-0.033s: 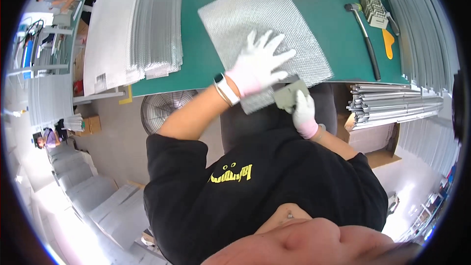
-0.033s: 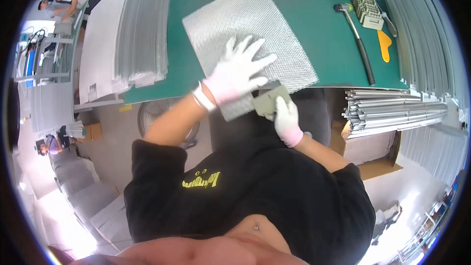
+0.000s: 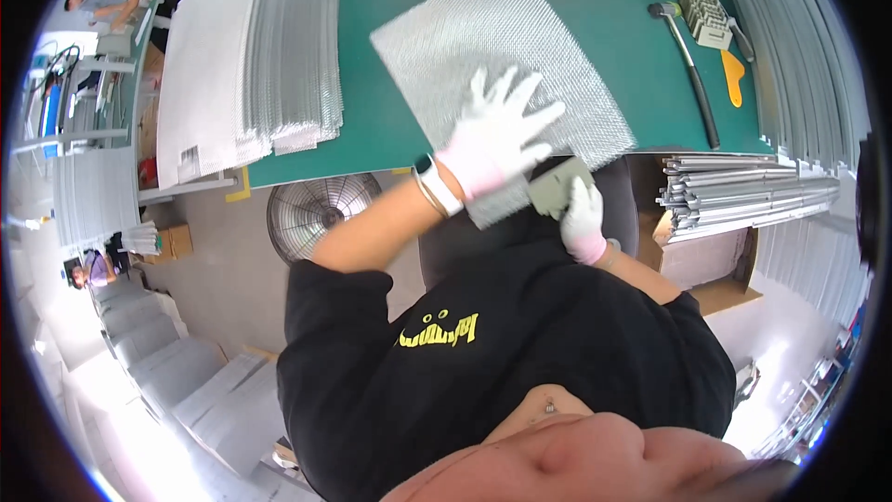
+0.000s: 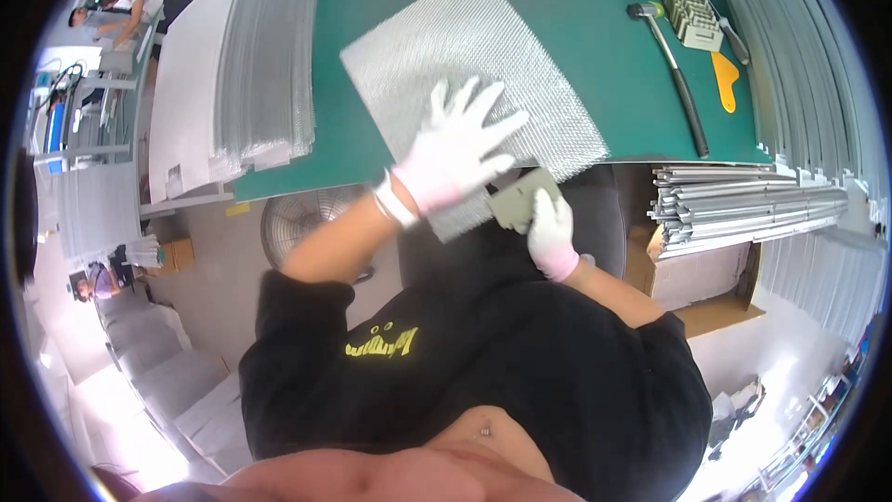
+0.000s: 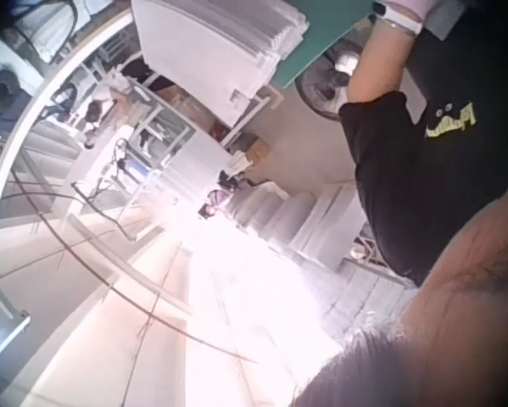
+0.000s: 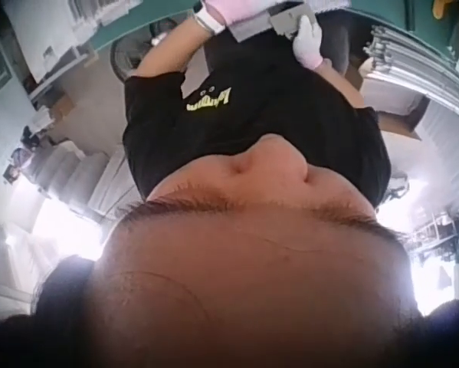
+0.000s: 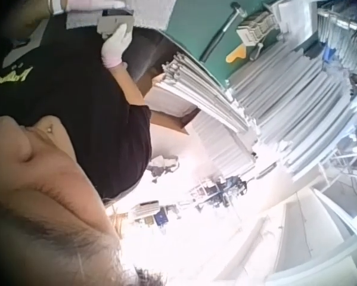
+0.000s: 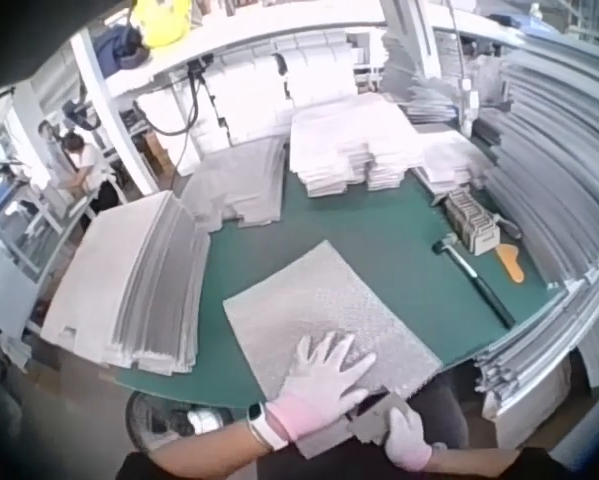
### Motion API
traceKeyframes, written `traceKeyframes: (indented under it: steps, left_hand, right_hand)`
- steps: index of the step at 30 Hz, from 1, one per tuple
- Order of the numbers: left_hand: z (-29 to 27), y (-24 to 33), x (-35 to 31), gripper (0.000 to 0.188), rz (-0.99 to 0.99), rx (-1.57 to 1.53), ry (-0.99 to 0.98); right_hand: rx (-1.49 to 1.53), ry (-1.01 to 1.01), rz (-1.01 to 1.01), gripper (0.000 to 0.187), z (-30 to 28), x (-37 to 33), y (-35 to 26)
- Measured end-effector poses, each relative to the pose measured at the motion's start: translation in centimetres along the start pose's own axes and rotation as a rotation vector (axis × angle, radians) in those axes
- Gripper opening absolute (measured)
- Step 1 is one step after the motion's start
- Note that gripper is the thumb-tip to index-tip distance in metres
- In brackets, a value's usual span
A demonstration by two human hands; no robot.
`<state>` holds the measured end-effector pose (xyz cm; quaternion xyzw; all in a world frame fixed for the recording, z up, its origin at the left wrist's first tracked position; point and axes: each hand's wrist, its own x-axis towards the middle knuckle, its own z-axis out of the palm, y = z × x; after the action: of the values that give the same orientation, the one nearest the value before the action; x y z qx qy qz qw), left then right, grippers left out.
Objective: Assemble metal mesh filters by attaching frames and securing them with a power screwdriver.
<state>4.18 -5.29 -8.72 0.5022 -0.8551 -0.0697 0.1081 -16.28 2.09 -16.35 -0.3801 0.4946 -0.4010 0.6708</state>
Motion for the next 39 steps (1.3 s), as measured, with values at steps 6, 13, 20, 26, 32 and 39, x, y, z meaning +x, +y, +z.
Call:
traceKeyframes:
  steps: [6, 13, 20, 26, 32, 39]
  left_hand:
    - [1.1, 5.4, -0.3, 0.055, -0.148, 0.005, 0.012]
    - [1.0, 5.5, -0.9, 0.053, -0.159, 0.003, -0.023]
    - [1.2, 6.0, -1.0, 0.054, -0.135, 0.001, -0.02]
    - [-0.3, -3.6, 1.6, 0.041, 0.182, -0.278, -0.106]
    - [-3.6, -9.9, -3.7, 0.047, -0.563, -1.071, 0.684]
    - [-2.9, -9.9, -3.1, 0.066, -0.677, -1.268, 0.401]
  right_hand:
    - [-0.034, 0.17, -0.24, 0.03, -2.1, 1.5, 2.0]
    - [0.119, 0.033, 0.002, 0.016, -1.2, 0.4, -3.4]
    - [0.238, 0.12, 0.043, 0.018, -0.6, 1.0, -1.6]
    - [-0.273, -0.726, 0.565, 0.051, 0.9, 2.6, -4.8]
    - [-0.57, -0.745, 0.017, 0.03, -1.2, 1.1, -16.5]
    - [-1.51, 0.148, -0.638, 0.064, -2.7, 12.1, -13.4]
